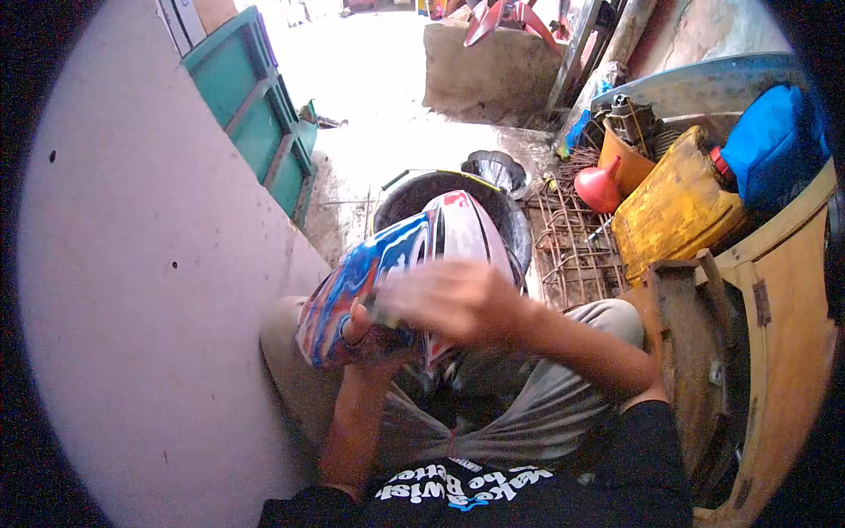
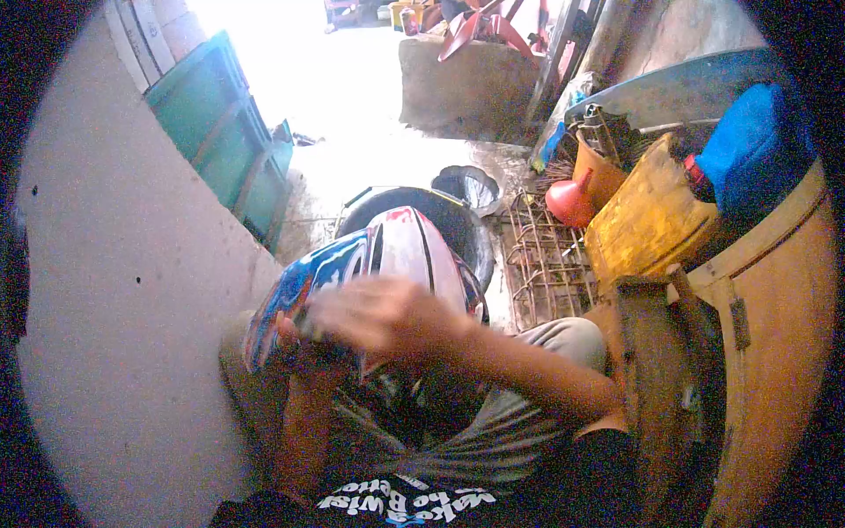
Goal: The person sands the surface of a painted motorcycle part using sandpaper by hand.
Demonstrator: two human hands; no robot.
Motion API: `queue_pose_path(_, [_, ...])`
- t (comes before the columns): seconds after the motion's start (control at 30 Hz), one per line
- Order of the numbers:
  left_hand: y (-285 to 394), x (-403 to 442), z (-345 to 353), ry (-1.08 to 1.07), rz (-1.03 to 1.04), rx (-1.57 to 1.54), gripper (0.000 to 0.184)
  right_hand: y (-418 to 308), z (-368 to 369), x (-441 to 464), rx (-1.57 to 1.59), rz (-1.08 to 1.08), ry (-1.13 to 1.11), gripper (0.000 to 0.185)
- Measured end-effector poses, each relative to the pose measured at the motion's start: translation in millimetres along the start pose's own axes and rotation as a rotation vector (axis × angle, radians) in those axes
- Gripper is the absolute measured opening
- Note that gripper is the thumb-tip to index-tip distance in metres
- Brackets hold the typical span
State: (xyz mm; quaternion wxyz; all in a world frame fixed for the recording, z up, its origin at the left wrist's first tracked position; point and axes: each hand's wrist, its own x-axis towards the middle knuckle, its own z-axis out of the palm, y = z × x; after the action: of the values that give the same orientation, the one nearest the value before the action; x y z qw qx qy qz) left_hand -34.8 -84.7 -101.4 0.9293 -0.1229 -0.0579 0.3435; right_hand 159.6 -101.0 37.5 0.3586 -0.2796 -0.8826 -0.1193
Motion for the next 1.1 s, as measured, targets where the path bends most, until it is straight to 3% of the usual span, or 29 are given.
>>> queue_pose_path(0.03, [-30, 0, 37, -0.164, 0.266, 0.697, 0.090, 19, 1, -10, -0.026, 0.109, -0.055, 0.025])
queue_pose_path(0.07, [-20, -8, 24, -0.110, 0.208, 0.596, 0.089, 38, -8, -9, -0.060, 0.331, -0.178, 0.026])
queue_pose_path(0.1, [-23, -6, 30, -0.178, 0.211, 0.606, 0.090, 54, -3, -7, -0.168, 0.222, 0.063, 0.027])
queue_pose_path(0.17, [-28, 4, 50, -0.331, 0.215, 0.632, 0.091, 30, -10, -7, -0.096, 0.279, -0.185, 0.025])
queue_pose_path(0.23, [13, -7, -17, 0.025, 0.086, 0.087, 0.090, -5, 5, 1, 0.060, -0.003, 0.045, 0.024])
queue_pose_path(0.27, [28, -13, -40, 0.207, 0.016, -0.182, 0.089, -5, 1, 3, 0.065, -0.025, 0.030, 0.024])
queue_pose_path(0.3, [21, -11, -28, 0.086, 0.103, 0.110, 0.088, -3, -2, 4, 0.070, -0.047, 0.016, 0.023])
queue_pose_path(0.37, [-15, -6, 20, -0.161, 0.275, 0.684, 0.084, 34, -9, -8, -0.038, 0.312, -0.245, 0.026])
queue_pose_path(0.4, [-23, -3, 34, -0.239, 0.274, 0.674, 0.081, 56, -6, -3, -0.094, 0.313, -0.107, 0.027])
queue_pose_path(0.5, [-32, 9, 40, -0.219, 0.322, 0.715, 0.085, 35, -9, -11, -0.167, 0.276, -0.217, 0.023])
queue_pose_path(0.57, [-37, 11, 41, -0.182, 0.380, 0.757, 0.090, 0, 2, 1, -0.200, 0.102, -0.078, 0.023])
queue_pose_path(0.63, [-35, 11, 45, -0.142, 0.426, 0.817, 0.095, -15, -10, 17, -0.081, 0.081, -0.126, 0.023])
queue_pose_path(0.7, [-32, 6, 49, -0.095, 0.466, 0.874, 0.100, 3, -10, 5, -0.166, 0.275, -0.250, 0.025])
queue_pose_path(0.73, [-29, 1, 56, -0.062, 0.421, 0.917, 0.103, 21, -1, -9, -0.183, 0.337, -0.157, 0.025])
queue_pose_path(0.83, [-39, 6, 65, -0.146, 0.355, 0.663, 0.104, 38, -14, -23, -0.216, 0.661, -0.241, 0.025])
queue_pose_path(0.87, [-35, 9, 55, -0.314, 0.339, 0.660, 0.103, 31, -14, -25, -0.184, 0.614, -0.242, 0.026])
queue_pose_path(0.9, [-31, 12, 42, -0.272, 0.330, 0.646, 0.103, 19, -11, -22, -0.155, 0.562, -0.241, 0.027])
queue_pose_path(0.93, [-27, 11, 25, -0.226, 0.321, 0.636, 0.102, 8, -4, -21, -0.103, 0.316, -0.090, 0.027])
queue_pose_path(0.97, [-17, 8, -1, -0.179, 0.314, 0.630, 0.102, -12, -10, -12, -0.028, 0.243, -0.113, 0.027])
queue_pose_path(1.0, [13, 10, -72, -0.044, 0.015, -0.276, 0.104, -12, -9, -13, -0.007, 0.177, -0.085, 0.026])
queue_pose_path(1.03, [16, 7, -73, -0.037, 0.018, -0.272, 0.104, -12, -8, -16, 0.020, 0.116, -0.056, 0.025])
queue_pose_path(1.1, [19, -2, -71, -0.058, 0.070, -0.089, 0.106, 24, -6, -33, -0.141, 0.283, -0.101, 0.021])
